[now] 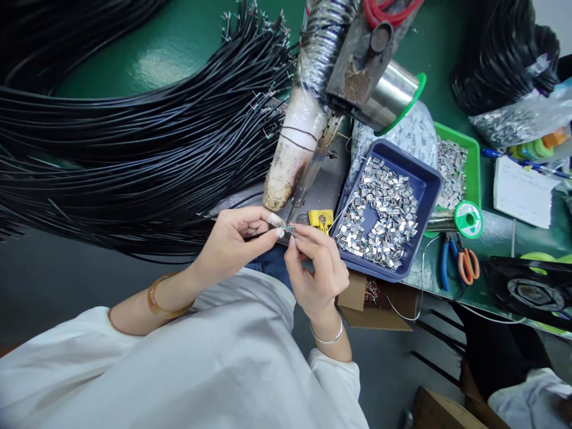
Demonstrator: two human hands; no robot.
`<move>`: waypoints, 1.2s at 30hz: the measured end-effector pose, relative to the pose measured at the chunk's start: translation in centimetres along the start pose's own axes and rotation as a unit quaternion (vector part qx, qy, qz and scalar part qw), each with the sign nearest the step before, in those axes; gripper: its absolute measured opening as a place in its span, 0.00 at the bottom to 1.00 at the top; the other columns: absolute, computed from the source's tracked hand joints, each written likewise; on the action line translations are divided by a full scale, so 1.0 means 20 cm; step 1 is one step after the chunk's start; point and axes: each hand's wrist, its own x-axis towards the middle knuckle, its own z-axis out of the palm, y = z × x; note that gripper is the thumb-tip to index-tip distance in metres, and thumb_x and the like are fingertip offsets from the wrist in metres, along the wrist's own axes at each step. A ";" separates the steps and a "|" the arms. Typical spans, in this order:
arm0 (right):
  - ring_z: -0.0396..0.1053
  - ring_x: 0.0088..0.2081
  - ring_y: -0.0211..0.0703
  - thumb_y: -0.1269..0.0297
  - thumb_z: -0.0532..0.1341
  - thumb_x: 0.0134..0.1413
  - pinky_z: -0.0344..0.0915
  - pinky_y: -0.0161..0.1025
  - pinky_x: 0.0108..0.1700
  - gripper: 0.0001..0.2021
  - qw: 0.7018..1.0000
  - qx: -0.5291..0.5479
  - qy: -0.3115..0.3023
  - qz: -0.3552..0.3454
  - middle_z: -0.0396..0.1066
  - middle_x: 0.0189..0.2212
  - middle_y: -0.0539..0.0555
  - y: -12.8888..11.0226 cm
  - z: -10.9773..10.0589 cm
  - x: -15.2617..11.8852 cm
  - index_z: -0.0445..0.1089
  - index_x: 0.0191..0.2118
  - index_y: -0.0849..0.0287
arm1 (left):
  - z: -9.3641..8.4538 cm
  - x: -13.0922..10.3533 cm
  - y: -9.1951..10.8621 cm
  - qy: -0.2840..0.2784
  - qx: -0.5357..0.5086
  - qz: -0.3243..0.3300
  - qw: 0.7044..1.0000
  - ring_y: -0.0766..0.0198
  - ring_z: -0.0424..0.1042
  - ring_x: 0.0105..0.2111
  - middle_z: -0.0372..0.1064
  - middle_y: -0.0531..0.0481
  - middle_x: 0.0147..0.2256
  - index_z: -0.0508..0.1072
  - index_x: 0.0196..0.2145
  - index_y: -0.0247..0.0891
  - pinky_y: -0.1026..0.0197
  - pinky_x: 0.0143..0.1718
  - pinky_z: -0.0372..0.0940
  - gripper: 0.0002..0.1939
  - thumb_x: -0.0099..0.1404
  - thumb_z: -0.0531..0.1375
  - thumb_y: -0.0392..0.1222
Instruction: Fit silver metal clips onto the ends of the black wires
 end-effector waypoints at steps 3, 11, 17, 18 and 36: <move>0.78 0.38 0.37 0.76 0.67 0.54 0.74 0.32 0.32 0.09 0.996 0.046 -0.016 0.072 0.80 0.39 0.50 -0.01 -0.01 0.00 0.73 0.38 0.55 | -0.01 -0.02 -0.01 -0.006 0.010 0.011 1.000 0.74 0.54 0.19 0.56 0.58 0.19 0.72 0.29 0.34 0.68 0.20 0.50 0.04 0.61 0.63 0.36; 0.74 0.33 0.33 0.76 0.67 0.54 0.71 0.29 0.29 0.07 0.992 0.071 -0.048 0.091 0.77 0.33 0.47 -0.02 -0.02 0.02 0.73 0.34 0.56 | -0.04 -0.04 -0.04 -0.030 0.074 0.104 0.991 0.70 0.70 0.24 0.74 0.52 0.25 0.75 0.36 0.33 0.68 0.29 0.64 0.05 0.68 0.59 0.35; 0.76 0.35 0.33 0.78 0.68 0.52 0.71 0.30 0.33 0.10 0.999 -0.027 -0.037 -0.013 0.79 0.34 0.48 -0.02 -0.01 0.02 0.72 0.36 0.56 | -0.03 -0.04 -0.06 0.005 0.143 0.167 0.975 0.75 0.50 0.18 0.51 0.62 0.18 0.71 0.31 0.34 0.68 0.20 0.50 0.04 0.66 0.60 0.33; 0.76 0.35 0.34 0.78 0.68 0.52 0.72 0.30 0.34 0.10 0.999 -0.034 -0.036 -0.021 0.79 0.35 0.49 -0.02 -0.01 0.02 0.72 0.37 0.56 | -0.03 -0.04 -0.06 0.012 0.147 0.175 0.973 0.75 0.47 0.18 0.47 0.63 0.18 0.70 0.29 0.34 0.68 0.20 0.48 0.05 0.65 0.60 0.32; 0.76 0.36 0.34 0.76 0.68 0.54 0.71 0.30 0.31 0.08 0.999 -0.023 -0.033 0.008 0.78 0.36 0.49 -0.01 0.00 0.04 0.72 0.36 0.56 | 0.00 0.00 -0.01 0.040 0.138 0.129 0.981 0.75 0.46 0.18 0.46 0.62 0.17 0.69 0.26 0.34 0.68 0.20 0.46 0.07 0.63 0.60 0.33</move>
